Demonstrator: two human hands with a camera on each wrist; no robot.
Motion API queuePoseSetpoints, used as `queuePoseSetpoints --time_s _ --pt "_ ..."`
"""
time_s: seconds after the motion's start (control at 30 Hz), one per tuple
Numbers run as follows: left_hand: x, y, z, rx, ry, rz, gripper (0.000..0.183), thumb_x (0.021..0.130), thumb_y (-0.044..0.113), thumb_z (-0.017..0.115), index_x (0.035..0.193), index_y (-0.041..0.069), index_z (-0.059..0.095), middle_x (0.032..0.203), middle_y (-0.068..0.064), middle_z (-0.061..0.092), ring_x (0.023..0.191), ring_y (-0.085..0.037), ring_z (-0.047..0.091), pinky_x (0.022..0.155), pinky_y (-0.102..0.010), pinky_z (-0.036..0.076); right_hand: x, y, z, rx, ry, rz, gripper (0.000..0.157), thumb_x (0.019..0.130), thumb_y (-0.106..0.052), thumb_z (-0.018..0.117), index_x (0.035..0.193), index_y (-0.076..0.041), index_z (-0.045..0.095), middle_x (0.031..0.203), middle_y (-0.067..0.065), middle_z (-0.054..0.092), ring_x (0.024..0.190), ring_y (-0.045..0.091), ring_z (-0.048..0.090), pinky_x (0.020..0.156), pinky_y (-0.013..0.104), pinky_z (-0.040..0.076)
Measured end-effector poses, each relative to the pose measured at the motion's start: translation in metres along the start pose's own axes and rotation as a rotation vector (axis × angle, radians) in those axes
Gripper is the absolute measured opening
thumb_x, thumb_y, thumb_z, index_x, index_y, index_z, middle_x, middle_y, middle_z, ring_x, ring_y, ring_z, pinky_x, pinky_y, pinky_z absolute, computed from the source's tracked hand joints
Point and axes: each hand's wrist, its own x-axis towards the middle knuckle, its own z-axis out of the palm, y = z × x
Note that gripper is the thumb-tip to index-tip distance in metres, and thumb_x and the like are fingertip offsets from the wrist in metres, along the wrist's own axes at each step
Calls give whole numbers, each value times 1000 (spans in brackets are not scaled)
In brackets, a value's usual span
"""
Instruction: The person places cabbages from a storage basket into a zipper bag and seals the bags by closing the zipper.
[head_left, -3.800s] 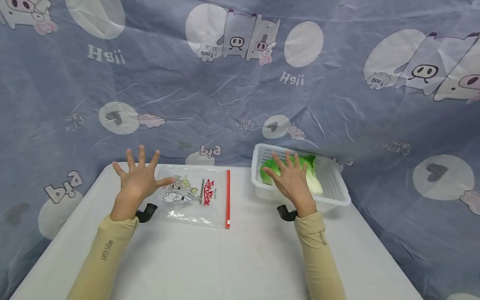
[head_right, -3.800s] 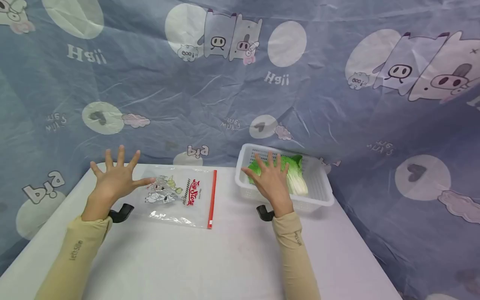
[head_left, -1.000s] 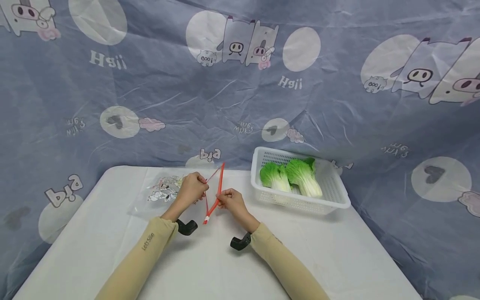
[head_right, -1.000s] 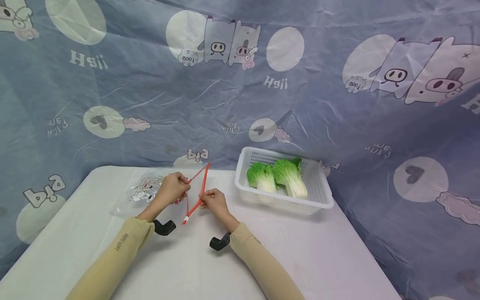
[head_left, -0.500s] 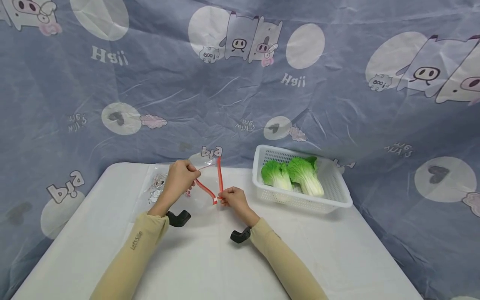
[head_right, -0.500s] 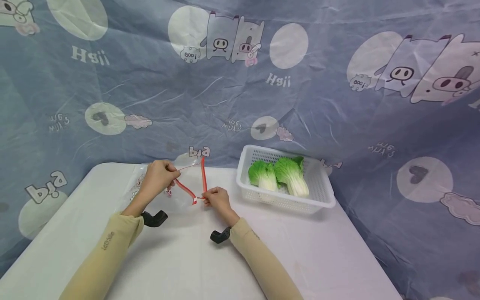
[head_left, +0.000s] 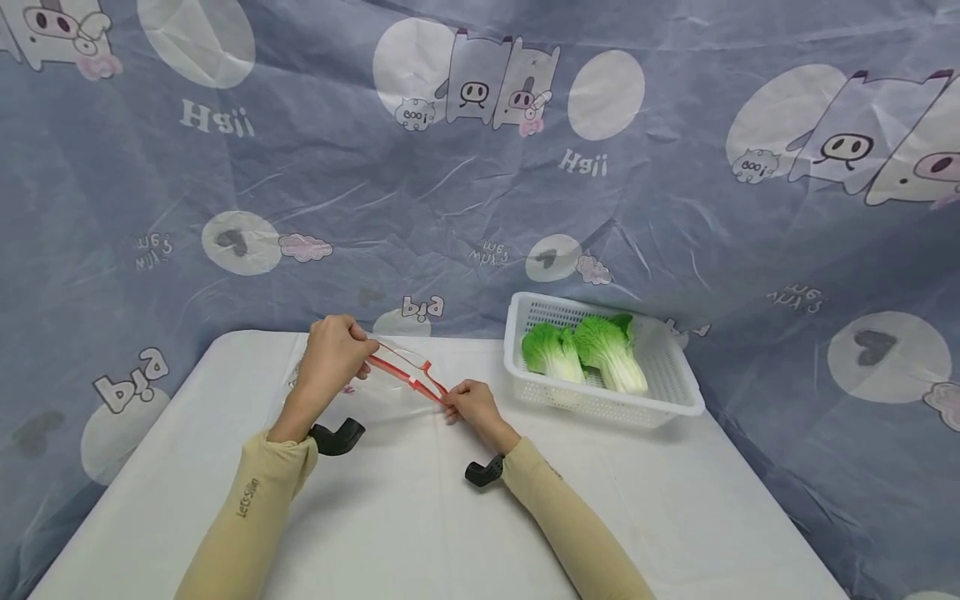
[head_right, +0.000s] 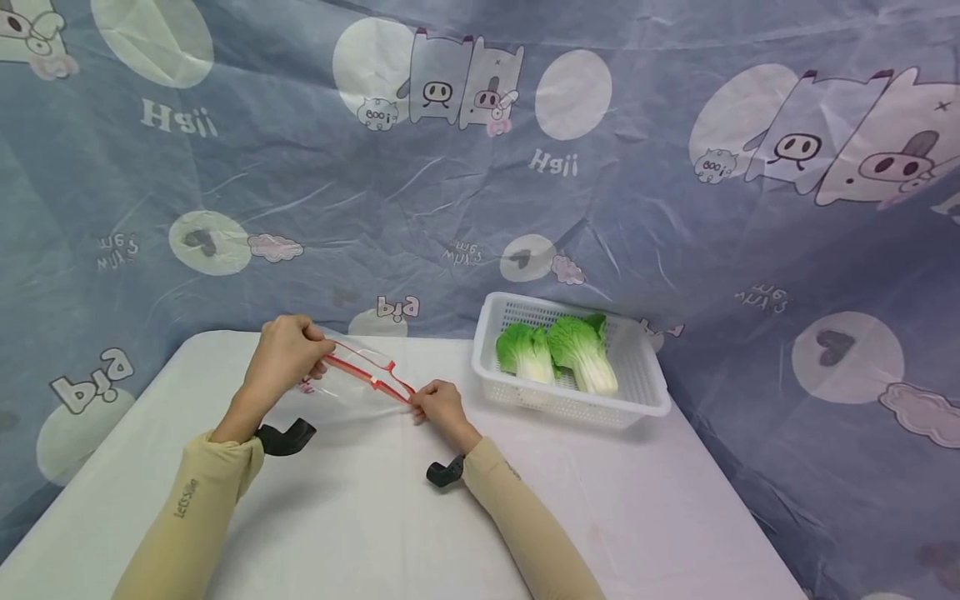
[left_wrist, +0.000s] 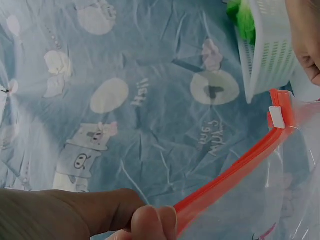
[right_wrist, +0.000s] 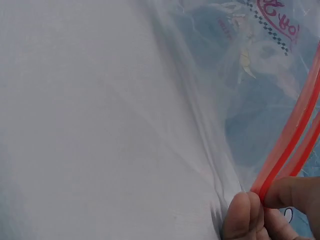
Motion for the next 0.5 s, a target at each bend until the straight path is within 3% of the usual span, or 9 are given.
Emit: queuePoseSetpoints --time_s 0.1,0.33,0.5 --pt "1 1 4 -17 -44 -29 12 88 10 63 86 -2 60 71 -19 69 47 -14 64 45 -29 50 1 0 -1 -9 -14 -21 9 84 -4 68 87 2 62 71 13 67 54 11 61 56 27 57" --pt "7 -5 23 -7 -135 -65 9 86 4 61 80 -3 62 58 -13 66 44 -15 64 51 -35 57 -2 -7 -6 -42 -28 -88 15 85 -9 71 92 1 62 70 3 66 58 10 62 62 29 57" --pt "8 -7 32 39 -166 -61 9 86 5 62 80 -2 62 56 -11 65 43 -14 63 50 -29 56 -4 -13 -7 -37 -20 -123 16 85 -10 71 93 0 62 70 2 65 57 9 62 62 30 57"
